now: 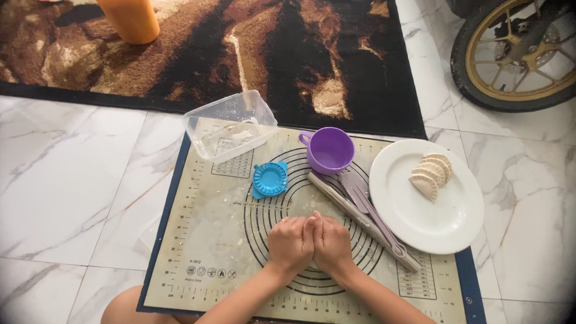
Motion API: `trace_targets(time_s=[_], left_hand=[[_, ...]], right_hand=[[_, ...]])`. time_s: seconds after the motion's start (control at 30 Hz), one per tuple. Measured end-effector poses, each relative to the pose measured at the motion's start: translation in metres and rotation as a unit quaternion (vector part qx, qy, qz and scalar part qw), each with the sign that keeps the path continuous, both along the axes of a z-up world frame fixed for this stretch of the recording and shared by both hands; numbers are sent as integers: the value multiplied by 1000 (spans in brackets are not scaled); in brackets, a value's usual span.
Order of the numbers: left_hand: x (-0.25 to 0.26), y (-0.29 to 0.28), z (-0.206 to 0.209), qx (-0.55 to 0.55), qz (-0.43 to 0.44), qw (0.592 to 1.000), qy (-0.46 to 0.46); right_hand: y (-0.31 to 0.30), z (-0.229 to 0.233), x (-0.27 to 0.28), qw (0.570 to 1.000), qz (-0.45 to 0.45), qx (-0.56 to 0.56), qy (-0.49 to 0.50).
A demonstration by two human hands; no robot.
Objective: Kneading, rolling, and cutting dough on a silicone mat
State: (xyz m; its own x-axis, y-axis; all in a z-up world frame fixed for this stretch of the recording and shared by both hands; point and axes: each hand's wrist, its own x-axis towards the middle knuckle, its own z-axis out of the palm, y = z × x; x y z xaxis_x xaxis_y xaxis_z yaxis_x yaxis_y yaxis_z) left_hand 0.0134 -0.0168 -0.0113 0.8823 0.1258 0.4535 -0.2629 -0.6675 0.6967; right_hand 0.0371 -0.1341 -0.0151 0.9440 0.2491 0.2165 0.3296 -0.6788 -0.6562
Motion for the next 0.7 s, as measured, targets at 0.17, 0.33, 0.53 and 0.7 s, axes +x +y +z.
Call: trace_targets(time_s=[0.17, 0.33, 0.53, 0.7], left_hand=[[7, 2, -4, -20, -5, 999, 45], [9, 3, 9, -41, 3, 995, 90], [4, 1, 9, -39, 36, 994, 96], [7, 0, -4, -63, 16, 993, 97]], right_hand=[[1, 0, 7, 1000, 15, -13, -6], [1, -1, 11, 1000, 24, -5, 1], [3, 10, 6, 997, 13, -59, -52], [3, 19, 5, 995, 53, -61, -56]])
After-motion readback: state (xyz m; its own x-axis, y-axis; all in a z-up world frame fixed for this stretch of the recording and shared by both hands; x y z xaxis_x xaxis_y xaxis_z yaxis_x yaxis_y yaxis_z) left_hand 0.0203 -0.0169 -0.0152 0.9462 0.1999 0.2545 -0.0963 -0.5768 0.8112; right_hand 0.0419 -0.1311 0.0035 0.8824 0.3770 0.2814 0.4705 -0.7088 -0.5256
